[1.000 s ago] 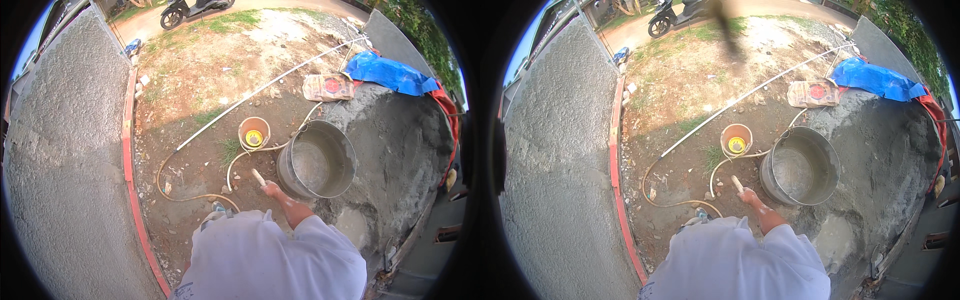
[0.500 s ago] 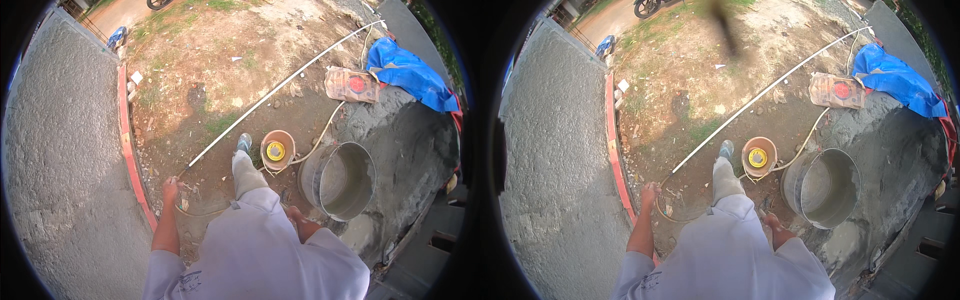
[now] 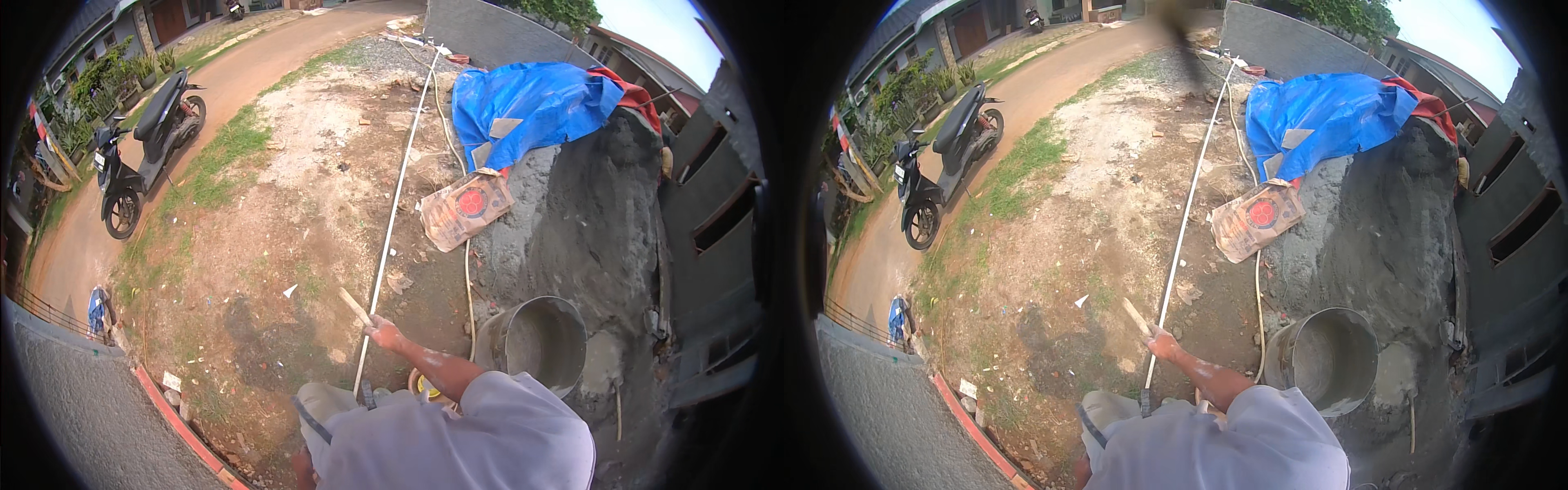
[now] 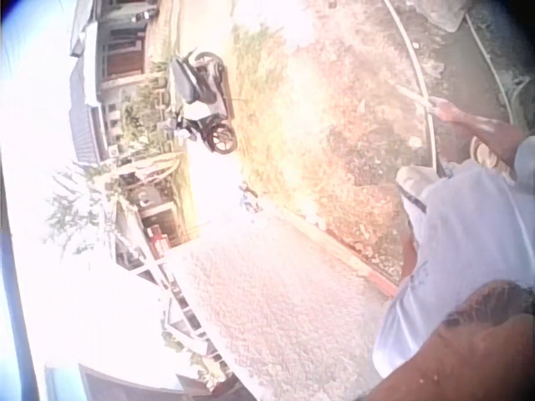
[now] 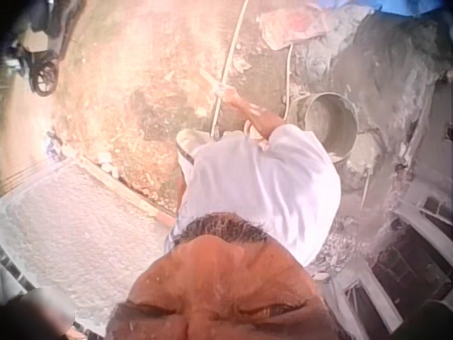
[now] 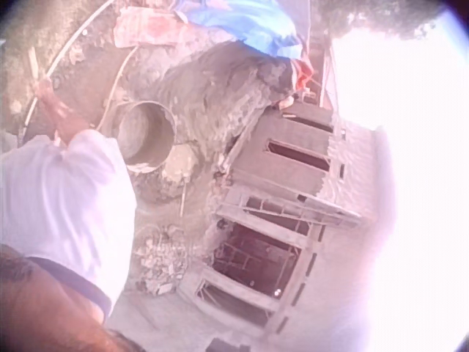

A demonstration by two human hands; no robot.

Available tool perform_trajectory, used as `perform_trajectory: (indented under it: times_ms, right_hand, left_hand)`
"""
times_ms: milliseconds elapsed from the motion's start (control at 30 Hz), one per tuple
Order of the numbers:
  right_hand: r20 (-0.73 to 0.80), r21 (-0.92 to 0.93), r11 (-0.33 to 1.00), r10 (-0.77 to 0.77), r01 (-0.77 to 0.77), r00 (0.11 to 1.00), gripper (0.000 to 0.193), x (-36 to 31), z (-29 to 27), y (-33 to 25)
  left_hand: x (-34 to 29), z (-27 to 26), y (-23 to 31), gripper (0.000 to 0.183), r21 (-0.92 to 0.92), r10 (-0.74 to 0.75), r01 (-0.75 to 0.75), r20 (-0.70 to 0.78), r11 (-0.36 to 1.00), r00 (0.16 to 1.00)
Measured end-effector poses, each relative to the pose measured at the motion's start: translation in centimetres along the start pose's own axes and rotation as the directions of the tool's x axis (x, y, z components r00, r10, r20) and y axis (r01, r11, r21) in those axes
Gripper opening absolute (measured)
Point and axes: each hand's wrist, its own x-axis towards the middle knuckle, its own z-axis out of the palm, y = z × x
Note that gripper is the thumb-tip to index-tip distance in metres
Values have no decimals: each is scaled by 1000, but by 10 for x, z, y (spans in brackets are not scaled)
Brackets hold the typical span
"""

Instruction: The person walks through a construction site, picks up a wooden stick, and then squats to work on a water pump and electrical components. They connect a hose to the pump and plug in a power cord.

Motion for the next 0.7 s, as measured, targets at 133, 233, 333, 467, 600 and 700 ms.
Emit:
perform_trajectory:
  times_ms: [133,233,333,467,600,700]
  right_hand:
    - [109,69,983,164,-172,980,57,93,23,-41]
    - [60,-54,967,251,-248,966,53,138,36,-1]
    - [41,-318,830,495,-458,868,49,162,43,-10]
    - [-30,-387,701,640,-599,768,52,175,27,13]
    - [-90,-13,549,832,-836,547,50,189,11,-59]
    - [-54,159,398,917,-904,394,48,235,19,-62]
  left_hand:
    - [72,-18,67,17,33,-114,113,48,993,992]
    - [143,-31,136,16,94,-136,127,102,987,985]
    - [212,-66,219,15,102,-139,132,72,986,988]
    - [319,-71,379,14,77,16,-22,75,997,997]
    - [425,-44,543,11,-27,200,-198,151,980,968]
    - [476,14,648,19,-120,306,-290,152,950,940]
